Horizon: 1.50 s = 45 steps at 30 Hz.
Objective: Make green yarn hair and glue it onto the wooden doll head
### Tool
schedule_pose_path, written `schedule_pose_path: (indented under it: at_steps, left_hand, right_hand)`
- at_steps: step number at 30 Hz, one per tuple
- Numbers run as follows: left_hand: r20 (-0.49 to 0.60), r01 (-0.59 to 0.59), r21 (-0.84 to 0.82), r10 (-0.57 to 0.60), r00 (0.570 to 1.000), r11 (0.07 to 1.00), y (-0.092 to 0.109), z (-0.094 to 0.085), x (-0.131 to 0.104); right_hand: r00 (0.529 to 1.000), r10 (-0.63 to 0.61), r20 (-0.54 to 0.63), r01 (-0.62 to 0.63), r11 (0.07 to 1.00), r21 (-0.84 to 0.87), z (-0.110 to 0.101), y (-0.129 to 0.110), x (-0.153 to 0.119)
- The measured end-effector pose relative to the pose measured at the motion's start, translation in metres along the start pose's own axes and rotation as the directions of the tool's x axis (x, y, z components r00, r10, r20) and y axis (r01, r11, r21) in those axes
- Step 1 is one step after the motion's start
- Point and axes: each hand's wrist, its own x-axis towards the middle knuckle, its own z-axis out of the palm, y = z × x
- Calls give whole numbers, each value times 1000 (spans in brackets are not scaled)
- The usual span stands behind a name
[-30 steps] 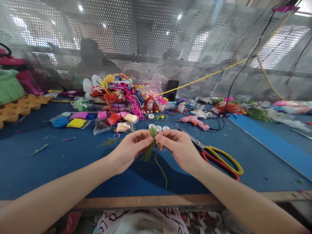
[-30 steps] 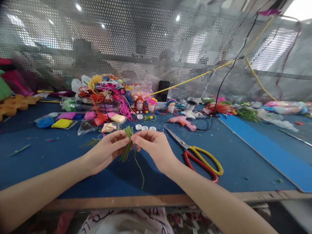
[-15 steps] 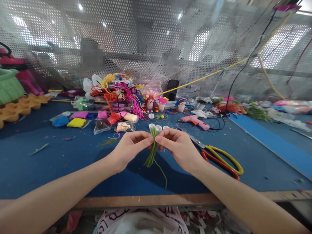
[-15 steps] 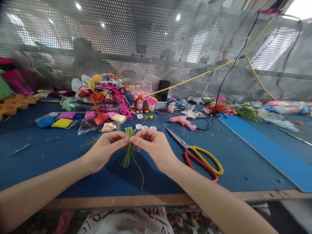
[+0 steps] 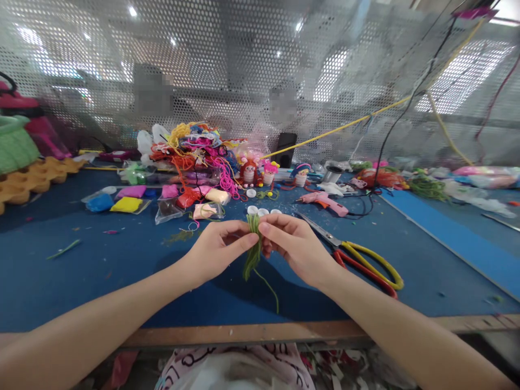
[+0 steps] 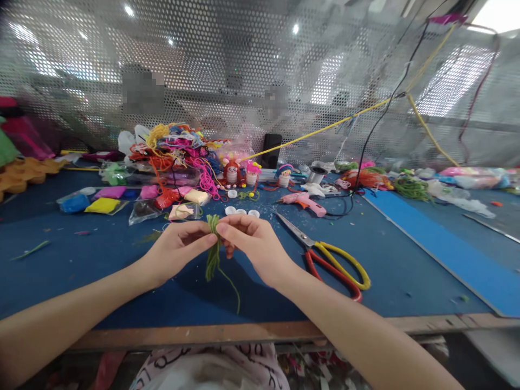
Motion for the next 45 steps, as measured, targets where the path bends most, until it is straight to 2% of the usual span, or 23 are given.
schedule_pose_path:
  at_steps: [4, 12, 18, 21, 24, 26, 29, 32, 34, 36, 38, 40, 41, 42, 43, 44, 45]
  left_hand:
    - [45, 33, -44, -31, 999, 998, 1, 1, 0]
    - [14, 46, 43, -47, 999, 998, 1, 2, -1]
    - [27, 54, 64, -55, 998, 997, 1, 1, -1]
    - [26, 41, 74, -43, 999, 996, 0, 1, 0]
    - [36, 76, 70, -79, 996, 995, -1, 1, 1]
    - [63, 117, -20, -115, 991, 993, 1, 2, 0]
    - [184, 216, -235, -175, 967, 948, 5, 3, -2]
    - [263, 322, -327, -242, 934, 888, 5, 1, -1]
    - [224, 351, -323, -289, 931, 879, 1, -3, 2]
    - [148, 360, -247, -332, 932, 900, -5, -8, 7]
    - [-25, 327, -116, -332, 943, 938, -10, -12, 11]
    - [-300, 236, 49, -211, 930, 970, -13, -16, 13]
    - [-421, 181, 131, -111, 900, 975, -13, -17, 13]
    - [-487, 136, 186, -29, 873, 973, -12, -18, 12]
    - [-489, 115, 193, -6, 872, 974, -10, -17, 10]
    - [-433, 131, 145, -57, 900, 981, -8, -16, 8]
    - [-318, 199, 42, -175, 932, 979, -5, -14, 6]
  right_hand:
    - [1000, 6, 23, -5, 999, -32, -1, 2, -1]
    - [997, -62, 38, 68, 980, -188, -1, 0, -1]
    - [998, -54, 28, 59, 980, -188, -2, 0, -1]
    - [998, -40, 55, 49, 983, -174, -1, 0, -1]
    - [996, -50, 79, 66, 976, -208, 0, -3, -2]
    - [995, -59, 74, 76, 967, -245, -1, -6, -3]
    - [996, -69, 48, 80, 958, -274, -3, -9, -2]
    - [994, -106, -18, 97, 957, -273, -4, -9, 0]
    - [992, -115, -59, 98, 967, -234, -4, -8, 2]
    - [989, -111, -94, 94, 981, -173, -5, -7, 3]
    - [985, -114, -132, 97, 987, -128, -6, -6, 5]
    - [976, -137, -169, 114, 984, -135, -7, -6, 6]
    - [970, -154, -186, 123, 978, -167, -8, -6, 6]
    - [964, -175, -201, 131, 967, -218, -9, -6, 6]
    - [957, -205, -207, 140, 947, -288, -9, -6, 5]
    - [948, -245, -201, 159, 916, -368, -9, -6, 4]
    - [937, -299, -178, 191, 870, -455, -8, -6, 3]
